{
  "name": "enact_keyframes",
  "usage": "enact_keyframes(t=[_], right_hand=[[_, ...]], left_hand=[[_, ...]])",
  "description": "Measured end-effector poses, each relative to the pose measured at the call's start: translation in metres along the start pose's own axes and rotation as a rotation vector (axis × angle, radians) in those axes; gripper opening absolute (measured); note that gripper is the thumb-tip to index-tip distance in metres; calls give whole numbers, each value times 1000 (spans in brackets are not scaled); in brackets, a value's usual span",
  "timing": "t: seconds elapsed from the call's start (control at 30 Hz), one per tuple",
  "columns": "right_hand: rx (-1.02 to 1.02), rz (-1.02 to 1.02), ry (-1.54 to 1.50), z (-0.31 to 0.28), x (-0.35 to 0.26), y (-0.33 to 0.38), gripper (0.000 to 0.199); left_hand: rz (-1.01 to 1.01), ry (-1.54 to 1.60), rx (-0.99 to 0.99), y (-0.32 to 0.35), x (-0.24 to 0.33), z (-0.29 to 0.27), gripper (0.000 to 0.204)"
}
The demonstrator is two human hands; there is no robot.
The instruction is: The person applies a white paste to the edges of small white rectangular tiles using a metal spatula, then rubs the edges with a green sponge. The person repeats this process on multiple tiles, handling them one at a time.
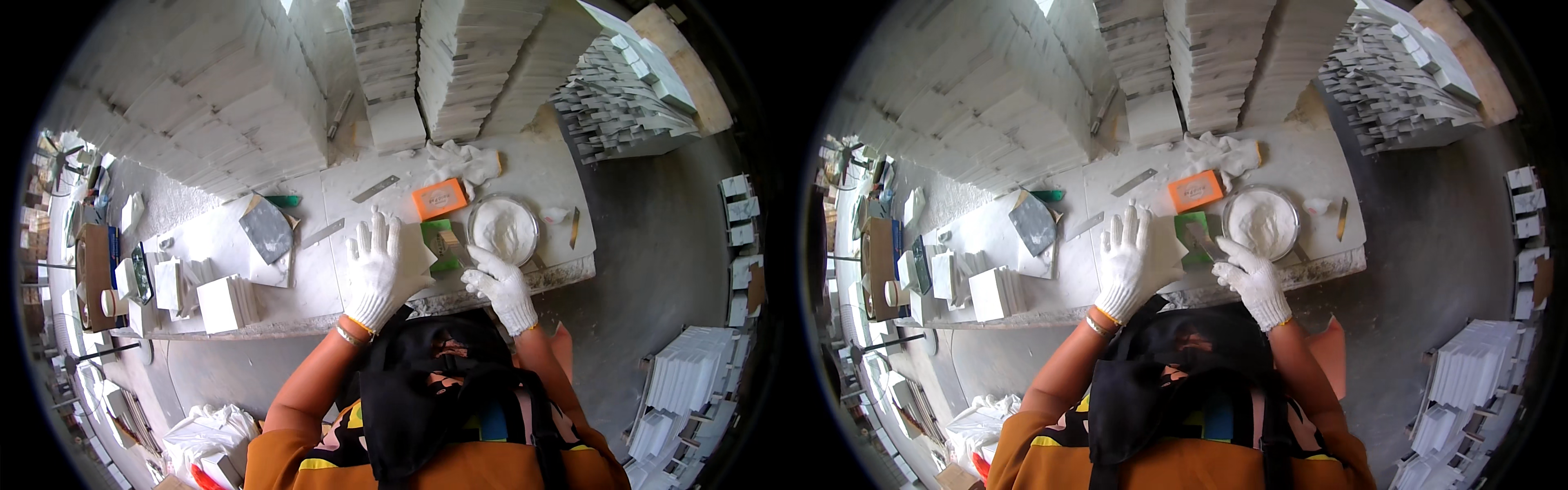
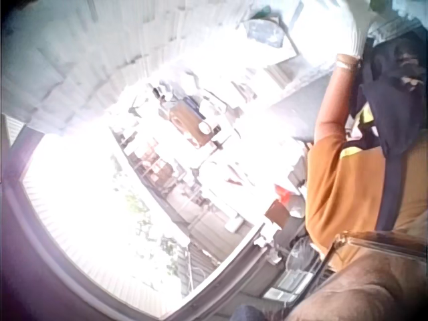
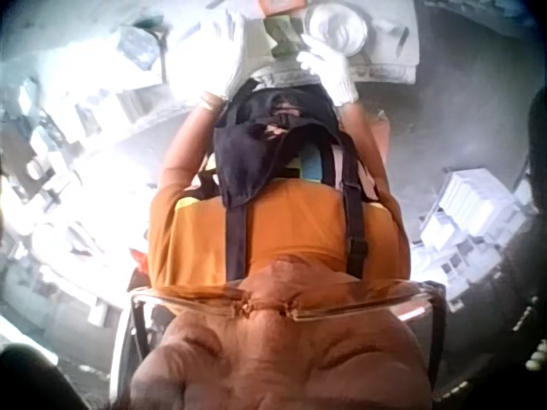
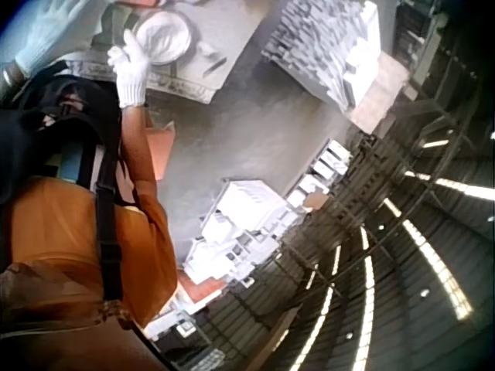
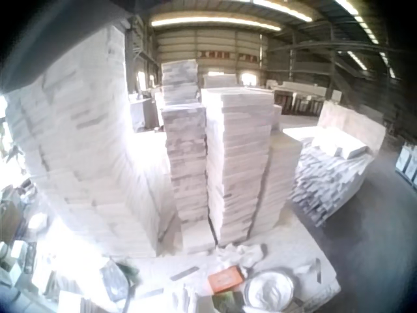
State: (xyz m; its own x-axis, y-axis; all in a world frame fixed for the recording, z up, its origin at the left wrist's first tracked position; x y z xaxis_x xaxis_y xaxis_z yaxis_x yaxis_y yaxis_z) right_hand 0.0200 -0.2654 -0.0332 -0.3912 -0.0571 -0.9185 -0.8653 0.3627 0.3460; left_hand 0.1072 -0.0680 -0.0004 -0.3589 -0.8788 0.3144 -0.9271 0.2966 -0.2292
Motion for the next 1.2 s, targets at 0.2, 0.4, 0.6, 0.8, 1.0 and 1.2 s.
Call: enact_keyframes(t=[0.2,0.4,0.6,0.8,1.0,1.2], right_hand=[[-75,92,-65,20,9,0,30],[-107,68,-246,35,-17,-7,22],[-190,-35,-234,51,-59,-12,20],[-284,-56,-88,71,-72,-7,23],[-345,-293,81,85,-92,-4,19],[-283,-695,163,86,-125,-1,23]], left_hand=[[-69,144,-59,-13,-3,8,101],[-6,407,138,-9,-4,-39,120],[6,551,305,-5,-8,-45,136],[-18,621,369,8,-33,-38,147],[-29,827,75,-20,-53,-48,91],[-505,1234,-261,-17,-56,-19,39]])
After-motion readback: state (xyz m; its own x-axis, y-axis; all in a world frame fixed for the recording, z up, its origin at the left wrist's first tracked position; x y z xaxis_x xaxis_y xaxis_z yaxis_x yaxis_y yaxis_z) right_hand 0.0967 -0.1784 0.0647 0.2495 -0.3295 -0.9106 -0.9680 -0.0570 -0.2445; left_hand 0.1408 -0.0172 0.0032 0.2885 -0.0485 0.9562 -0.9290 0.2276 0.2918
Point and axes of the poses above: each hand's wrist, its own y-axis away from the middle knuckle, its own z-axis out of the palm, x = y × z, the point moved 10 cm from there along -y, towards the middle knuckle, and after that the axes turned 14 degrees about x, right-handed, at the moved point
